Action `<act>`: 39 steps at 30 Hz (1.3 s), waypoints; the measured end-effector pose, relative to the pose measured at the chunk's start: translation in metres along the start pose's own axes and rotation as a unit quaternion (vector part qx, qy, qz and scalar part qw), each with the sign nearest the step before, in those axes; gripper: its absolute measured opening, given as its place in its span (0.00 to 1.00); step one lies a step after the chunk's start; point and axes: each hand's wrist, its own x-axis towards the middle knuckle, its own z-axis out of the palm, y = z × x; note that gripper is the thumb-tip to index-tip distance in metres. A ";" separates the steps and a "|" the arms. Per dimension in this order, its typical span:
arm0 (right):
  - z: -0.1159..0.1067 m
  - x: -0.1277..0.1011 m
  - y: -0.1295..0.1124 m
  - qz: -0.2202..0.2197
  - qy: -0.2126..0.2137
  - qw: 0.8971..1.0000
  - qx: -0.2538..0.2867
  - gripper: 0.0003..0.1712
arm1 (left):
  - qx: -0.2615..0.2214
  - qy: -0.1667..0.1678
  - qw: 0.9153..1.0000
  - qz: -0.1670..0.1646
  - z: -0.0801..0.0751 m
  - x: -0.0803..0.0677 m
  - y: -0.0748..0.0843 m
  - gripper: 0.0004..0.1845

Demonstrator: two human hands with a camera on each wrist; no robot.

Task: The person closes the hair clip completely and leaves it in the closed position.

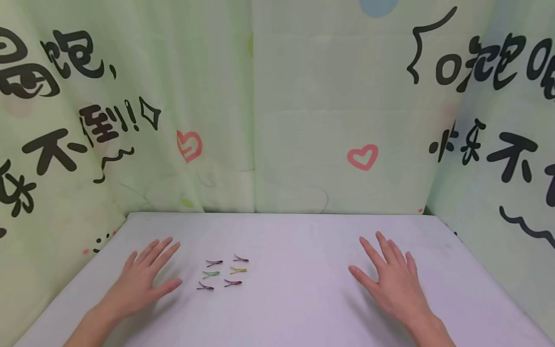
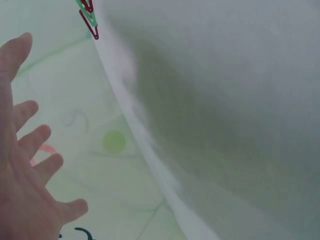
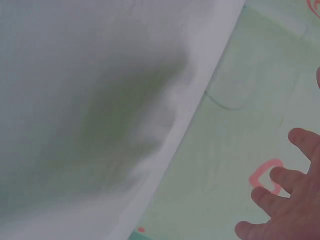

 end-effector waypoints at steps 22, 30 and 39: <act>0.015 0.010 -0.018 -0.040 0.036 0.995 0.084 0.37 | -0.060 -0.067 0.994 0.061 0.013 0.021 0.006 0.30; 0.019 0.012 -0.024 -0.041 0.031 0.993 0.105 0.36 | -0.103 -0.105 0.988 0.055 0.019 0.029 0.008 0.20; 0.022 0.016 -0.034 -0.032 0.021 0.992 0.121 0.35 | -0.150 -0.132 0.978 0.052 0.024 0.035 0.007 0.15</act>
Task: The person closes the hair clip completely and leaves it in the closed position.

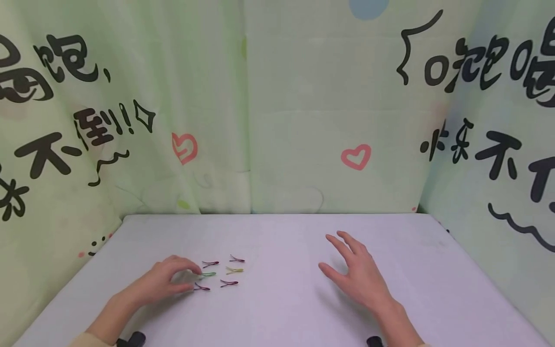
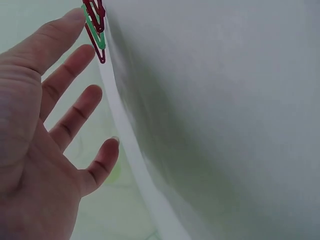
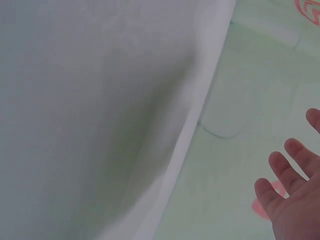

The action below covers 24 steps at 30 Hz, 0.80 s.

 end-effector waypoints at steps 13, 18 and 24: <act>0.015 0.010 -0.010 0.000 -0.004 1.000 0.023 0.33 | -0.003 -0.045 0.999 0.019 0.003 0.007 -0.002 0.11; 0.021 0.013 -0.018 -0.002 -0.002 0.999 0.035 0.33 | -0.001 -0.055 0.998 0.015 0.004 0.009 -0.002 0.11; 0.026 0.016 -0.025 0.000 -0.005 0.999 0.043 0.33 | -0.006 -0.063 0.998 0.005 0.004 0.010 0.000 0.10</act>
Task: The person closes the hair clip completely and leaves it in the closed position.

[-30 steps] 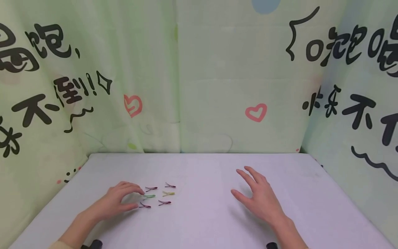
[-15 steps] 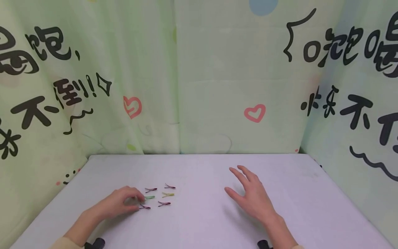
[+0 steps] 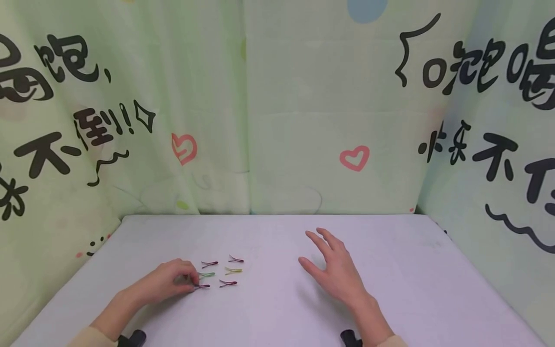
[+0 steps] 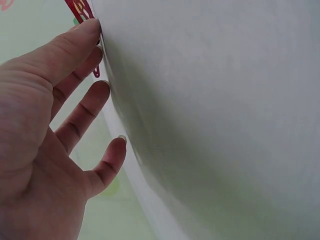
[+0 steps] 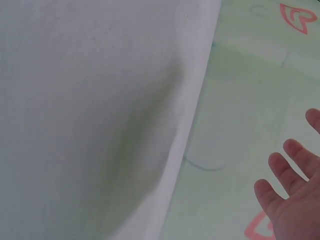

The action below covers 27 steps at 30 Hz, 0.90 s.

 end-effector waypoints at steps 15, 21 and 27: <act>0.010 0.005 -0.005 0.001 -0.001 1.000 0.005 0.33 | -0.023 -0.004 1.000 -0.005 -0.001 0.002 0.001 0.09; 0.011 0.004 -0.006 -0.001 0.000 1.000 -0.002 0.33 | -0.036 -0.010 0.999 0.001 -0.002 0.002 -0.001 0.08; 0.013 0.004 -0.006 -0.003 -0.008 1.000 0.006 0.33 | -0.036 -0.010 0.999 0.010 -0.001 0.003 -0.004 0.08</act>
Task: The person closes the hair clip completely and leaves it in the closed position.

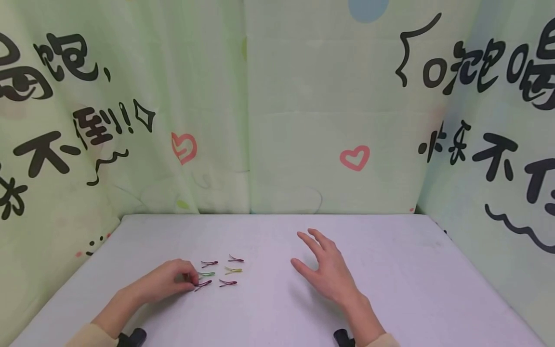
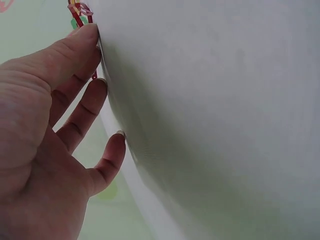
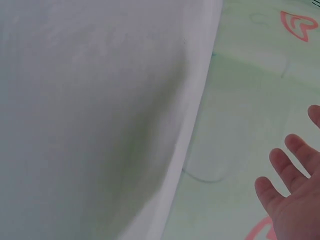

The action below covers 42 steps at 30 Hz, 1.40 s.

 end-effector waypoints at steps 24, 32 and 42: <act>0.012 0.008 -0.017 -0.004 -0.004 1.000 0.024 0.31 | -0.045 0.058 0.997 0.030 0.002 0.007 0.029 0.09; 0.017 0.011 -0.023 -0.016 0.002 1.000 0.024 0.31 | -0.068 0.092 0.992 0.050 0.004 0.021 0.043 0.07; 0.020 0.011 -0.034 -0.008 -0.008 0.999 0.041 0.31 | -0.114 0.116 0.985 0.058 0.011 0.035 0.061 0.05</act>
